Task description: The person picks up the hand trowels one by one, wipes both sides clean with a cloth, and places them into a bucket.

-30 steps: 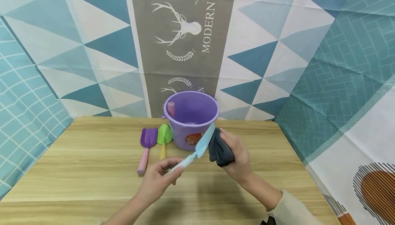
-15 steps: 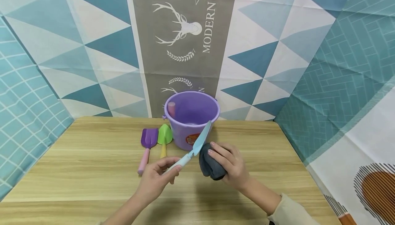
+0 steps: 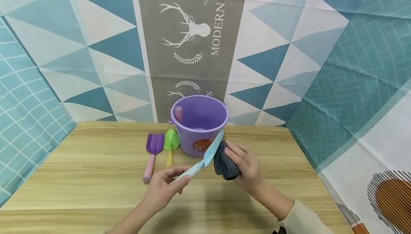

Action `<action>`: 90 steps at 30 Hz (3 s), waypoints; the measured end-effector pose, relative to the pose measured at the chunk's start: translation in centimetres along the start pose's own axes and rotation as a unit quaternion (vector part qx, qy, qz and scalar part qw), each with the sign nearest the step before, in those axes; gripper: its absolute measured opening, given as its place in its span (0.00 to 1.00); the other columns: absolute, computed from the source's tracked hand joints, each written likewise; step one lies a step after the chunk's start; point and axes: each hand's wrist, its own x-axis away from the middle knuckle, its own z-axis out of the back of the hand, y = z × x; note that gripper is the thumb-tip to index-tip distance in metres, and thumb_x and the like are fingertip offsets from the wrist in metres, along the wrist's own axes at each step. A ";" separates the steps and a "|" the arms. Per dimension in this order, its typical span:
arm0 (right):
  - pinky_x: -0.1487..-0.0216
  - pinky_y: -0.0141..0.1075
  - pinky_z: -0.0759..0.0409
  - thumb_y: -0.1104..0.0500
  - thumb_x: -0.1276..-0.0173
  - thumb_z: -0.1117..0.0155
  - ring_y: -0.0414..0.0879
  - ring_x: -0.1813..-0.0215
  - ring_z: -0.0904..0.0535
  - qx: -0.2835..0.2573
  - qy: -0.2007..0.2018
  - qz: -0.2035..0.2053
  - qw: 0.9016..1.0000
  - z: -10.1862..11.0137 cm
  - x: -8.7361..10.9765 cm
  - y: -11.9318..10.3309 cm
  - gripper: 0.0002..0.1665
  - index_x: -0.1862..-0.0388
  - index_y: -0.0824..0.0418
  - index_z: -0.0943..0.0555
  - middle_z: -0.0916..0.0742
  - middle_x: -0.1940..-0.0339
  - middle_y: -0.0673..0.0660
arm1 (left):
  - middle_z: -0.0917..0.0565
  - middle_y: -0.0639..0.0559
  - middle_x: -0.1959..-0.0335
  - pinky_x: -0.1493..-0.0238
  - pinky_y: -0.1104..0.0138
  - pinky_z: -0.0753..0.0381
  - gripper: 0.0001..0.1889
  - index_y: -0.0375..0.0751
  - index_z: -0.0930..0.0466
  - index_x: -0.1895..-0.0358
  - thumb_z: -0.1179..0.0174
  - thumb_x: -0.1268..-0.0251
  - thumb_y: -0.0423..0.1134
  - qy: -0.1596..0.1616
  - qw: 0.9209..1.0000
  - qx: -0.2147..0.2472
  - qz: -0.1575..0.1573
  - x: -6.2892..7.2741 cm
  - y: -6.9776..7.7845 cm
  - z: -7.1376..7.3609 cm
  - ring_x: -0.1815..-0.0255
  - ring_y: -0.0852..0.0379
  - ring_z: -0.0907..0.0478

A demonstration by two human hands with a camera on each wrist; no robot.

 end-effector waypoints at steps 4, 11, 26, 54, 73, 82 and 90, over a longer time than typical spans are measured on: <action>0.63 0.41 0.19 0.56 0.32 0.42 0.57 0.63 0.19 0.003 -0.016 0.050 0.999 -0.3 0.0 -0.5 0.13 0.61 0.65 0.19 0.14 0.61 0.63 | 0.20 0.61 0.71 0.79 0.70 0.23 0.11 0.24 0.22 0.56 0.41 0.41 0.27 0.007 1.000 -0.009 -0.003 -0.1 0.0 0.1 0.77 0.68 0.27; 0.61 0.40 0.20 0.55 0.33 0.41 0.57 0.61 0.20 -0.012 -0.026 0.030 0.999 -0.2 0.5 -0.2 0.14 0.59 0.67 0.20 0.15 0.58 0.65 | 0.20 0.61 0.72 0.80 0.70 0.23 0.10 0.23 0.23 0.56 0.42 0.40 0.26 0.004 1.000 -0.009 -0.028 -0.2 0.0 0.5 0.77 0.68 0.27; 0.58 0.41 0.21 0.57 0.35 0.39 0.57 0.58 0.21 -0.031 -0.006 -0.018 0.999 -0.2 0.3 0.3 0.16 0.58 0.71 0.22 0.16 0.54 0.65 | 0.20 0.63 0.72 0.81 0.71 0.24 0.10 0.21 0.23 0.58 0.42 0.42 0.24 -0.005 0.999 0.008 -0.042 -0.1 0.0 0.3 0.78 0.70 0.28; 0.45 0.36 0.23 0.59 0.36 0.39 0.55 0.51 0.21 -0.051 0.024 -0.052 0.997 0.2 -0.2 0.6 0.17 0.57 0.73 0.23 0.17 0.52 0.66 | 0.20 0.63 0.70 0.82 0.69 0.24 0.09 0.22 0.23 0.58 0.43 0.42 0.22 -0.028 0.996 0.015 -0.078 -0.1 -0.1 0.6 0.78 0.71 0.27; 0.41 0.34 0.25 0.58 0.35 0.38 0.52 0.44 0.23 -0.092 0.016 -0.071 0.993 0.3 0.1 0.6 0.19 0.54 0.73 0.23 0.19 0.46 0.64 | 0.21 0.61 0.72 0.82 0.69 0.24 0.09 0.24 0.22 0.57 0.44 0.43 0.21 -0.021 0.996 0.029 -0.076 -0.3 0.2 0.9 0.78 0.70 0.27; 0.43 0.36 0.24 0.61 0.37 0.38 0.54 0.46 0.22 -0.092 0.043 -0.045 0.994 0.3 -1.0 0.7 0.17 0.57 0.76 0.24 0.18 0.50 0.67 | 0.20 0.61 0.73 0.83 0.68 0.24 0.09 0.23 0.22 0.57 0.43 0.41 0.23 -0.046 0.997 0.027 -0.063 -0.2 0.0 0.8 0.78 0.70 0.27; 0.50 0.38 0.21 0.56 0.35 0.39 0.57 0.54 0.22 -0.084 -0.013 -0.013 0.996 0.1 -0.1 0.2 0.19 0.56 0.72 0.23 0.18 0.46 0.64 | 0.21 0.63 0.74 0.82 0.69 0.24 0.09 0.21 0.23 0.58 0.44 0.41 0.22 -0.042 0.996 0.034 -0.074 -0.4 0.5 0.6 0.81 0.70 0.27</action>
